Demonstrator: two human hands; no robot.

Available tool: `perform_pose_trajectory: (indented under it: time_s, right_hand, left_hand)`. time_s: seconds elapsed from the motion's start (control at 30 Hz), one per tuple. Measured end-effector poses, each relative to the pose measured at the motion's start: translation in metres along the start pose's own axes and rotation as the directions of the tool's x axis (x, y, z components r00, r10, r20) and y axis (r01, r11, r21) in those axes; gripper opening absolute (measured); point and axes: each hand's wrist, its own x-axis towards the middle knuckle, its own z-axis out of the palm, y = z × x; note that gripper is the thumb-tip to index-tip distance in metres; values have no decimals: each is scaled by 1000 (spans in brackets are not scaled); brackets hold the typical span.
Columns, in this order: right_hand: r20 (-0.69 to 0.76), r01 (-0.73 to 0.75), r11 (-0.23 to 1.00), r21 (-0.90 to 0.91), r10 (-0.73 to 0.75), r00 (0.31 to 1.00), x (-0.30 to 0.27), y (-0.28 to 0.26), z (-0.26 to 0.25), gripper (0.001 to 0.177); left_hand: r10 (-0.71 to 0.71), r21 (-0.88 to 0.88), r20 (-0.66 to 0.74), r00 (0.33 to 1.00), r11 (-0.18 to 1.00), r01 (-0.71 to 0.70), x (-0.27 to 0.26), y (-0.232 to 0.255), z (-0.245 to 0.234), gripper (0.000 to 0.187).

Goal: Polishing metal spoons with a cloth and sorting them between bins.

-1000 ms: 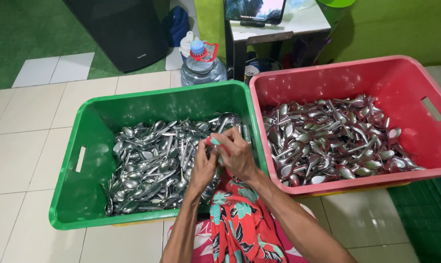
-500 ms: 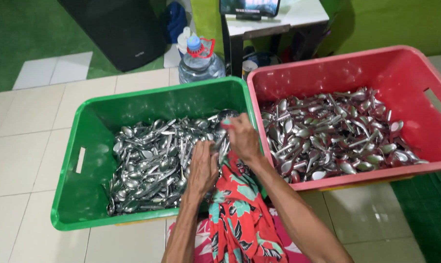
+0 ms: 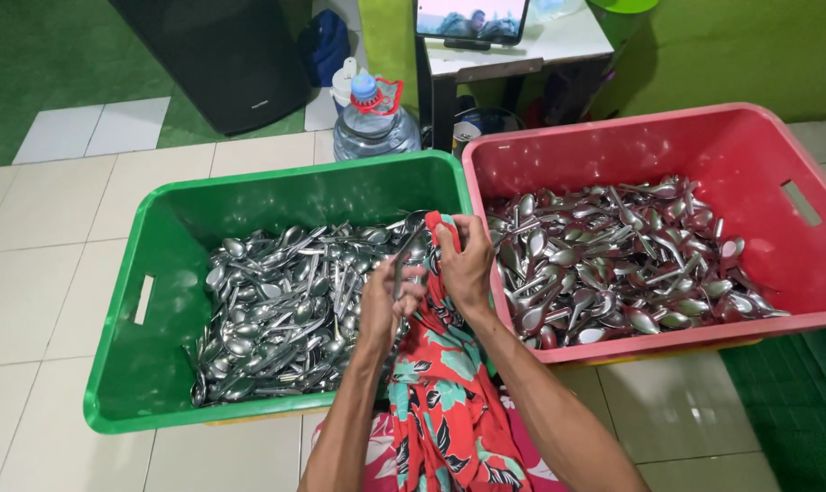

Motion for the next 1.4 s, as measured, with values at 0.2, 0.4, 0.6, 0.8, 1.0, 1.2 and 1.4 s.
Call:
perform_pose_trajectory:
  time_s: [0.2, 0.4, 0.6, 0.8, 1.0, 1.2, 1.4]
  right_hand:
    - [137, 145, 979, -144, -126, 983, -13, 17, 17, 13]
    - [429, 261, 956, -133, -182, 885, -31, -10, 22, 9]
    - [685, 203, 959, -197, -13, 729, -32, -3, 10, 9]
    - [545, 436, 862, -259, -243, 803, -28, 6, 12, 17]
    - [789, 222, 933, -282, 95, 607, -38, 28, 3, 22]
    - [765, 247, 794, -555, 370, 528, -37, 54, 12, 32]
    - [778, 262, 782, -565, 399, 485, -46, 61, 8, 35]
  left_hand:
    - [132, 34, -10, 991, 991, -132, 2, -5, 14, 52]
    - [232, 2, -70, 970, 973, -232, 5, 7, 7, 40]
    - [235, -32, -94, 968, 971, -238, 19, -3, -22, 38]
    - [184, 88, -70, 980, 980, -178, 29, -18, -23, 31]
    - [144, -7, -232, 962, 989, -149, 38, -12, -48, 28]
    - [27, -291, -399, 917, 944, -154, 63, 6, -79, 28]
    - [84, 163, 232, 969, 979, -124, -14, 36, 12, 83]
